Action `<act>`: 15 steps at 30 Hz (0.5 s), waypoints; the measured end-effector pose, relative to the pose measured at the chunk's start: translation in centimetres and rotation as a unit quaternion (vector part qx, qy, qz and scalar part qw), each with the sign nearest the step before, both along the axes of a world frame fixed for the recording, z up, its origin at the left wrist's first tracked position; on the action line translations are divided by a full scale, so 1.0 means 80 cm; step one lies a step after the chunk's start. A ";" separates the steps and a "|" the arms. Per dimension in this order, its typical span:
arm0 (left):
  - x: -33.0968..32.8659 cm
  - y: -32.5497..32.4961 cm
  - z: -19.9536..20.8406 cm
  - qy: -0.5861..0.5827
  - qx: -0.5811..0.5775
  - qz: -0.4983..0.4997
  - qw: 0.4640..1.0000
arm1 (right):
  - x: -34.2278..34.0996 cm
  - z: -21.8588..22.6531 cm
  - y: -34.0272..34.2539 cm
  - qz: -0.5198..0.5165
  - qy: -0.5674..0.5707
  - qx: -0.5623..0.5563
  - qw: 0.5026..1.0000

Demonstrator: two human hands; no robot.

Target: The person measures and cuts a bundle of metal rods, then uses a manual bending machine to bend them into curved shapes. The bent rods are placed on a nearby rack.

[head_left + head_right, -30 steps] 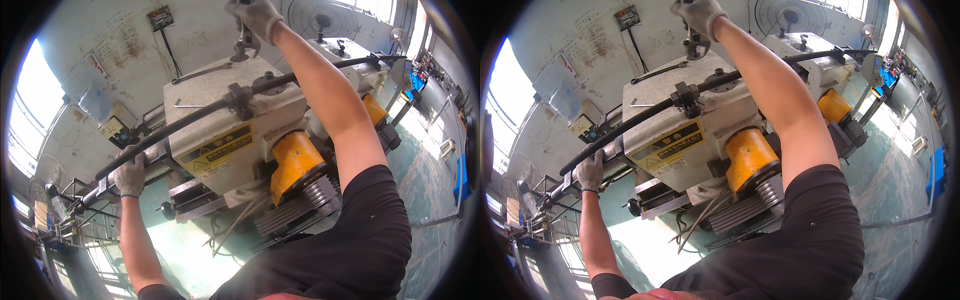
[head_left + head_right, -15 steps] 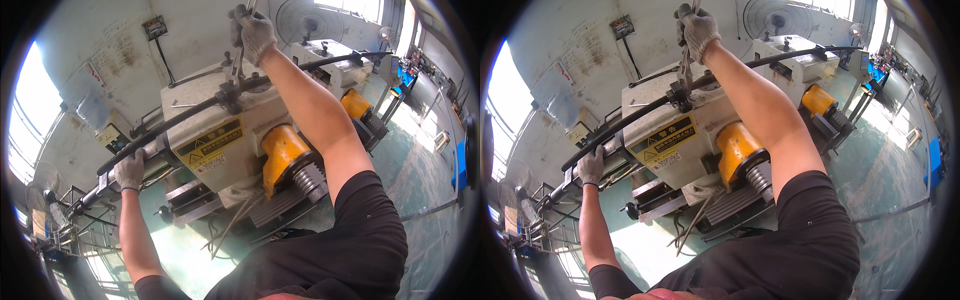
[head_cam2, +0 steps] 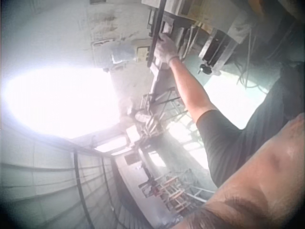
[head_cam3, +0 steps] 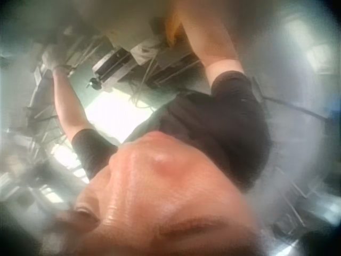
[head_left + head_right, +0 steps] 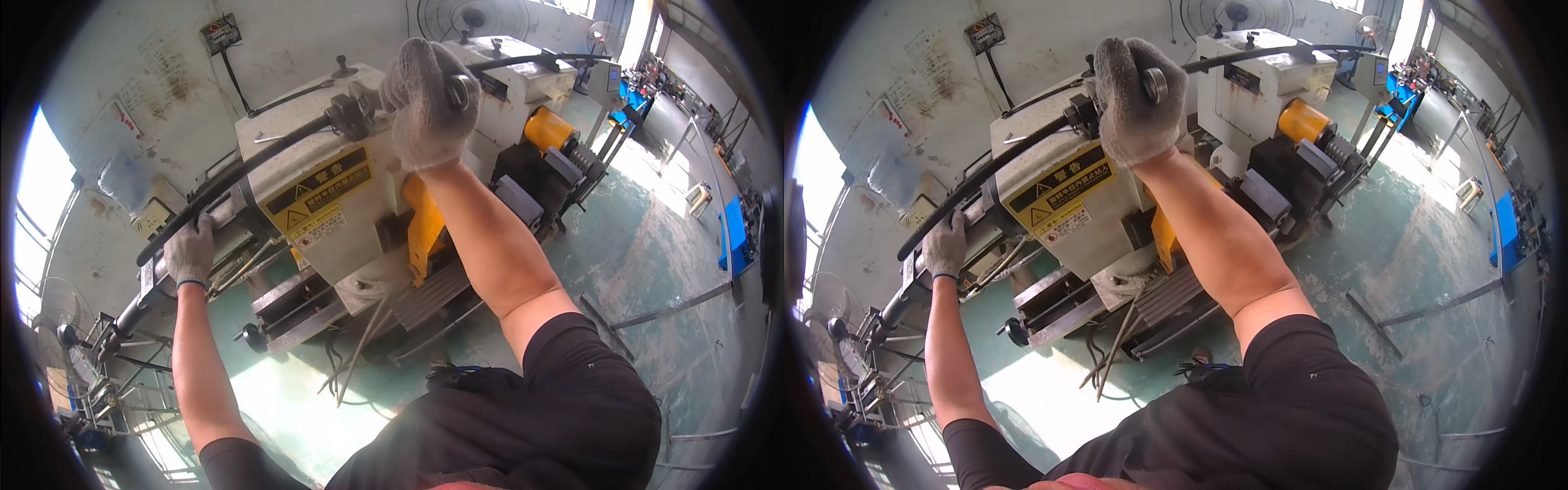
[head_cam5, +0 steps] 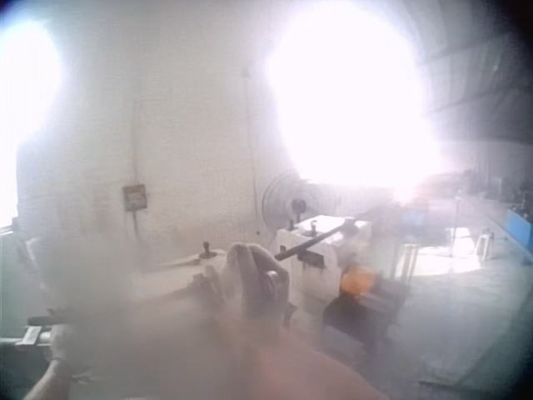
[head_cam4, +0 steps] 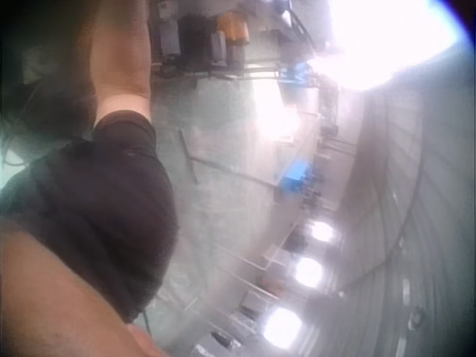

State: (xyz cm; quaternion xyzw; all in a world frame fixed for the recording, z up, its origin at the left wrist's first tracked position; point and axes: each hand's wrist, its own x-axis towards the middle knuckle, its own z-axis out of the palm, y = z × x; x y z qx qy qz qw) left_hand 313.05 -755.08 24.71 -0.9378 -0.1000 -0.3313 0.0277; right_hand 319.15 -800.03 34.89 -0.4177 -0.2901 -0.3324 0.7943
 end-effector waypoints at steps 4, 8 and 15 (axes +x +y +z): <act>-0.002 0.000 0.005 0.031 -0.012 0.001 0.999 | -0.001 0.067 -0.011 0.125 0.008 0.039 0.991; -0.015 -0.012 0.013 0.052 -0.016 -0.001 0.999 | -0.066 0.003 -0.016 0.039 -0.171 -0.046 0.983; -0.003 0.000 0.005 0.025 -0.020 -0.004 0.999 | -0.164 0.099 -0.020 0.067 -0.163 0.008 0.984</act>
